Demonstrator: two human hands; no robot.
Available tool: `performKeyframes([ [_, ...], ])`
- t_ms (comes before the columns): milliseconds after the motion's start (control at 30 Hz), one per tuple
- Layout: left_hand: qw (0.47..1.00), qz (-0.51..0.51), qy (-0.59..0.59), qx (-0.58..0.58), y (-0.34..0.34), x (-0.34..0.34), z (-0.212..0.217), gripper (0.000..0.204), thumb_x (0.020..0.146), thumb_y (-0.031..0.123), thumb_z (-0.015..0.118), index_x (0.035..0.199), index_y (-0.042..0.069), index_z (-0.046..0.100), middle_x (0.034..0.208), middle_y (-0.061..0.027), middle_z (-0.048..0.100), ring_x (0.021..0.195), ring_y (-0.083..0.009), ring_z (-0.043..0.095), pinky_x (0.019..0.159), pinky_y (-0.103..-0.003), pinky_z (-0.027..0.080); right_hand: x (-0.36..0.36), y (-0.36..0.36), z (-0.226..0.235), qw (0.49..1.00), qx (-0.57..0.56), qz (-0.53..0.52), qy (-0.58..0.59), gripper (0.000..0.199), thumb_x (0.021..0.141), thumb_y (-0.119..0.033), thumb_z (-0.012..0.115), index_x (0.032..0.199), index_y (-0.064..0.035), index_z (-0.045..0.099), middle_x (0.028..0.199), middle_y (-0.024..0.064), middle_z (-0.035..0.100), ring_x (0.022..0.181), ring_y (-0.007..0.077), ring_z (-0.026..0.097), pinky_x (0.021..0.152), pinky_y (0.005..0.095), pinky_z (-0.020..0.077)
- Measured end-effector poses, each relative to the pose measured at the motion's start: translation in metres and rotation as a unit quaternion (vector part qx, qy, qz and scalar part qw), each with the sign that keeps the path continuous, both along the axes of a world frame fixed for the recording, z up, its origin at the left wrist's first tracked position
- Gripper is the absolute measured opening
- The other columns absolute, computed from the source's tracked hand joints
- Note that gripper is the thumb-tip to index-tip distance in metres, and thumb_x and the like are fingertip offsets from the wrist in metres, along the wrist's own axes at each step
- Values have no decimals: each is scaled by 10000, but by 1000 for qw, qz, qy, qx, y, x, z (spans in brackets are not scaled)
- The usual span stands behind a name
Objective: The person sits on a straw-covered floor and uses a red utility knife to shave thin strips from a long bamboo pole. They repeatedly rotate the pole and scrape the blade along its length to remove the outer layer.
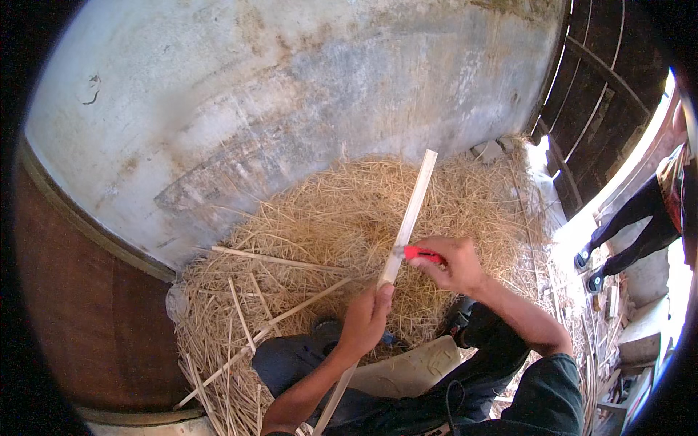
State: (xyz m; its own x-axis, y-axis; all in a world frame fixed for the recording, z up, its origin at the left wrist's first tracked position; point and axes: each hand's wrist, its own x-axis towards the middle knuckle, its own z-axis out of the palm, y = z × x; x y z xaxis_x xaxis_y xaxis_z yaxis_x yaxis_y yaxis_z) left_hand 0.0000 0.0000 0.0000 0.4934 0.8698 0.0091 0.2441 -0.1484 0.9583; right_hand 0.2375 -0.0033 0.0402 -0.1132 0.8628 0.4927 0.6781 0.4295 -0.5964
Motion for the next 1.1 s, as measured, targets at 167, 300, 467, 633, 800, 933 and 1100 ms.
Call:
performKeyframes([
  [167,1000,13,3,27,4,2,9,445,1126,392,456,923,8,549,683,-36,493,623,-141,479,594,-358,428,-13,-4,-5,1000,0,-12,-21,261,922,-284,766,1094,-89,778,860,130,744,695,266,736,617,376,576],
  [300,997,-2,76,-16,-6,2,-3,445,1124,379,468,902,6,563,669,-46,520,610,-154,505,590,-365,444,21,12,13,991,-50,-127,12,263,931,-299,756,1072,-78,778,780,119,707,619,264,682,580,376,528],
  [467,999,-14,43,-4,-10,5,-20,470,1122,391,466,870,8,570,651,-45,523,599,-162,509,586,-368,449,44,19,-3,985,-36,-171,1,239,939,-277,745,1068,-78,771,794,137,708,635,277,680,606,377,535],
  [633,999,2,48,9,0,1,-13,466,1124,396,456,888,10,569,670,-50,523,625,-177,534,604,-373,453,38,15,4,994,-11,-110,-22,249,934,-286,750,1084,-88,767,914,138,751,734,297,730,654,381,578],
  [800,999,33,25,12,3,8,-2,503,1125,415,440,855,12,572,666,-57,537,623,-198,557,606,-389,455,5,-1,1,999,-21,-6,-45,232,928,-287,753,1080,-115,775,974,117,769,795,297,752,687,381,604],
  [933,998,27,53,37,2,9,4,512,1126,420,432,854,9,569,646,-65,542,596,-208,552,594,-389,453,2,-4,-3,999,0,-23,-43,222,921,-284,758,1072,-123,782,985,109,775,793,291,756,675,373,607],
  [1100,998,32,51,32,-1,5,13,510,1124,416,443,859,1,576,629,-71,547,560,-216,540,571,-388,447,2,1,0,999,15,-16,-35,223,886,-245,800,1020,-68,784,876,143,752,709,276,739,631,372,585],
])
